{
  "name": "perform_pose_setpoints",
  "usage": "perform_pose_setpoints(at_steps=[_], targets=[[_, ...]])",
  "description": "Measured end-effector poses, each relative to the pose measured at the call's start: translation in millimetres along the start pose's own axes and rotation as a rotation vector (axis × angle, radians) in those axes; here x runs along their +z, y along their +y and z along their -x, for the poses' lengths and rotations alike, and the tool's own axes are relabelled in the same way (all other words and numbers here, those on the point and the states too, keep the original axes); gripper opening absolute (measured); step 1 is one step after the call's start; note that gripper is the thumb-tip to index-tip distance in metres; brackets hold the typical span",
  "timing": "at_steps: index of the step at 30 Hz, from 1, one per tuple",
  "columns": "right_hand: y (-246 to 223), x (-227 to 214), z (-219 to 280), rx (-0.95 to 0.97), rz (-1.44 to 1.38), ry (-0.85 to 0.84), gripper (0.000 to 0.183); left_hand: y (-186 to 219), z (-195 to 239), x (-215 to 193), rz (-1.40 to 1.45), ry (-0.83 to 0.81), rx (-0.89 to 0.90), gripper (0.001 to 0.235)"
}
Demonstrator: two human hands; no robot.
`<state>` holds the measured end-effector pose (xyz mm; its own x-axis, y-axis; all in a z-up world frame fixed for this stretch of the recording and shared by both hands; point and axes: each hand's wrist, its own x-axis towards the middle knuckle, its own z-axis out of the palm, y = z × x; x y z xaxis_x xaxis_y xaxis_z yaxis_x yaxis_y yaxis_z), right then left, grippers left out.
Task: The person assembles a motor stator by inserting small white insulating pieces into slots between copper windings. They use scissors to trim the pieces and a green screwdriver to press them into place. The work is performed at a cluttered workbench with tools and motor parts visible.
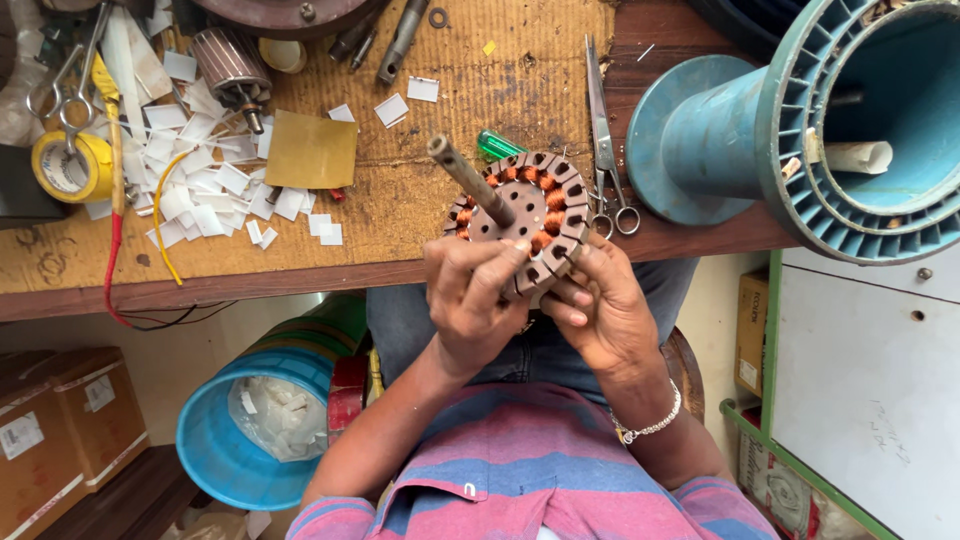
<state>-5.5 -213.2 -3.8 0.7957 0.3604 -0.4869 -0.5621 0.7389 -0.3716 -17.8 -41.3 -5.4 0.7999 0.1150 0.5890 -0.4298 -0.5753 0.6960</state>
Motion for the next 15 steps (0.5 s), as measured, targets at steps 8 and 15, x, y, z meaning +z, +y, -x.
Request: perform_pose_setpoints(at_steps=[8, 15], targets=[[18.2, 20.9, 1.2, 0.11, -0.289, -0.125, 0.014, -1.5, -17.3, -15.5, 0.13, 0.16, -0.332, 0.04], [15.9, 18.7, -2.8, -0.33, 0.184, -0.117, 0.008, -37.6, -49.8, -62.3, 0.421, -0.074, -0.608, 0.038]])
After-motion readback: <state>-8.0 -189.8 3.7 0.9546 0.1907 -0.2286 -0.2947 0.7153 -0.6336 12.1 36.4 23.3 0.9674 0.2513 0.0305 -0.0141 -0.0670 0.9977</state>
